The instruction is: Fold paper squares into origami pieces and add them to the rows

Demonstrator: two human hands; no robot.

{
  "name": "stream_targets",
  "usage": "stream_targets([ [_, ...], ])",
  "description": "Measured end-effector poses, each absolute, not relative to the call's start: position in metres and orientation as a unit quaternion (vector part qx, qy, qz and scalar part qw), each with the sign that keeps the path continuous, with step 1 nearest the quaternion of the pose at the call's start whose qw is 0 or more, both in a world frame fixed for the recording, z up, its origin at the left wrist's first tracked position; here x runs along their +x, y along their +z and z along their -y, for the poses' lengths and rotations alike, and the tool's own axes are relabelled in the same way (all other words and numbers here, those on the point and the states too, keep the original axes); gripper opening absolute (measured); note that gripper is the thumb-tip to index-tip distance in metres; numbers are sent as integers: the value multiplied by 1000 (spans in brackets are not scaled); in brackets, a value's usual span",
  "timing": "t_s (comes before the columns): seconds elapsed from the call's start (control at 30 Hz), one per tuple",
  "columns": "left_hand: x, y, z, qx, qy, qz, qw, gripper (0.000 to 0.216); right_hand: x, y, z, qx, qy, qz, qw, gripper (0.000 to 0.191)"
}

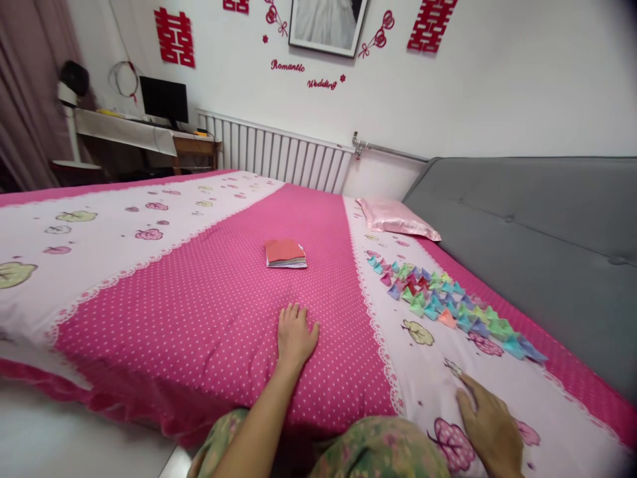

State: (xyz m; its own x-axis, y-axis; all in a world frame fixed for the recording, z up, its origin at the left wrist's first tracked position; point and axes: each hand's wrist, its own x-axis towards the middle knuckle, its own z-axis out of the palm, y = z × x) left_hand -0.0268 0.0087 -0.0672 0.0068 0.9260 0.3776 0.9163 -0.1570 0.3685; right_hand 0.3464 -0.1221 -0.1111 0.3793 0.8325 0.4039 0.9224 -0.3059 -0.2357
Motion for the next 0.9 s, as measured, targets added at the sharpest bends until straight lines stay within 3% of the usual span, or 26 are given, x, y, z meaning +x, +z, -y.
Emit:
stream_targets([
  [0.13,-21,-65,-24,703,274,-656,12,46,330,-82,91,-830,-75,472,288,48],
  [0.2,-15,-63,-37,698,269,-663,16,48,303,-60,63,-776,-87,510,360,47],
  [0.33,-5,-60,-58,689,269,-672,33,47,226,-16,-8,-662,21,607,439,44],
  [0.57,-6,-64,-66,677,304,-666,73,42,113,17,-138,-496,53,798,338,35],
  [0.9,-9,-66,-67,665,299,-673,124,41,27,-16,-261,-394,78,888,222,35],
])
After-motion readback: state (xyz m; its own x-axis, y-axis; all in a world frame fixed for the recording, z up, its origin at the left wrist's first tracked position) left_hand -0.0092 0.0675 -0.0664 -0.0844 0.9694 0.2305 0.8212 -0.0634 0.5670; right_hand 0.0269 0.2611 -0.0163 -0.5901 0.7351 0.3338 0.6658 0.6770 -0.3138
